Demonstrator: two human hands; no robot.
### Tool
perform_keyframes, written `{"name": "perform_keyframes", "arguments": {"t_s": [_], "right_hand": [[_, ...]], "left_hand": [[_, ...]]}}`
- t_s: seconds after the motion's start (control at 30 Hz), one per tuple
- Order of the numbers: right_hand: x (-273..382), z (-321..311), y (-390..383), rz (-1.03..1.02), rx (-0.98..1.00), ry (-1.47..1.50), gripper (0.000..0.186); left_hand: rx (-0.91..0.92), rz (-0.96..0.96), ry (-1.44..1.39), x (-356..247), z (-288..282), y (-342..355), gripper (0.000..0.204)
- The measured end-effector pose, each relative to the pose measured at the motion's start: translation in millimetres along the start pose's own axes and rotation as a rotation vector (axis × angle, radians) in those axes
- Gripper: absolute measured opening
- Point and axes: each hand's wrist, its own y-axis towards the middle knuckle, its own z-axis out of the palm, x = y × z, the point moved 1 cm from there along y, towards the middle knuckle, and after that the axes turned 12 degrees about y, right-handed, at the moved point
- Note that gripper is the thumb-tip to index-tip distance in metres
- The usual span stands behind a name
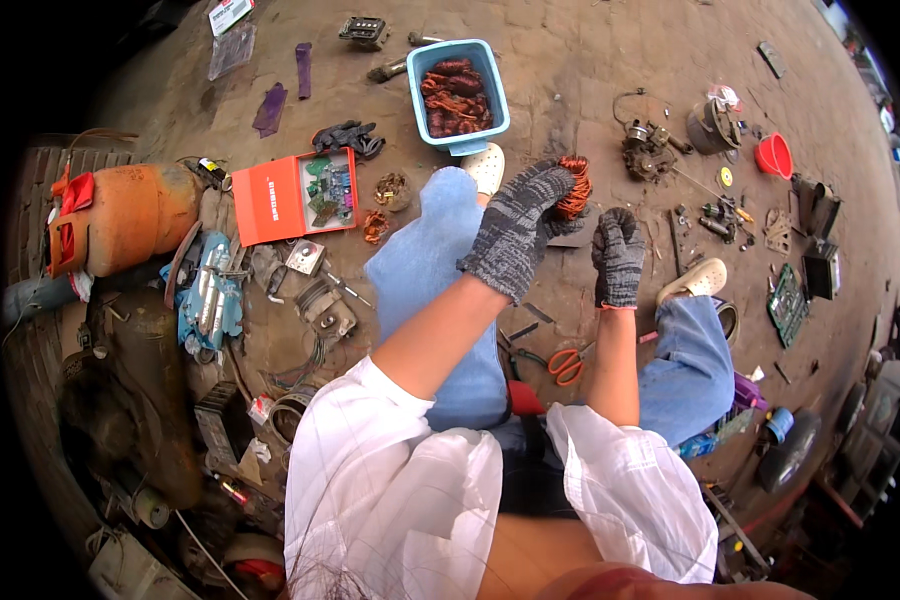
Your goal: The person sits on the floor and winds a length of copper wire into a compact coil using gloved hands. The person repeatedly twists and shapes the wire, occasionally adjusting the coil's form.
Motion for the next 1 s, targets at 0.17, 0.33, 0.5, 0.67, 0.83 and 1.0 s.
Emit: {"name": "perform_keyframes", "arguments": {"t_s": [0.17, 0.33, 0.5, 0.67, 0.83, 1.0], "right_hand": [[53, 0, -65, -0.077, 0.129, -0.155, 0.012], [77, -11, -120, -0.123, 0.164, -0.09, 0.013], [96, -41, -152, -0.188, 0.268, -0.165, 0.018], [110, -51, -175, -0.169, 0.377, -0.165, 0.03], [127, -63, -192, -0.168, 0.491, -0.172, 0.037], [137, -59, -205, -0.138, 0.453, -0.076, 0.035]], "left_hand": [[0.151, -0.058, 0.034, 36, 17, -11, 0.027], [0.322, -0.121, -0.077, 68, 22, -46, 0.027], [0.464, -0.042, 0.067, 81, 30, -99, 0.039], [0.545, 0.004, 0.154, 75, 45, -136, 0.038], [0.47, 0.2, 0.82, 56, 74, -173, 0.038], [0.548, 0.063, 0.104, 74, 63, -167, 0.04]]}}
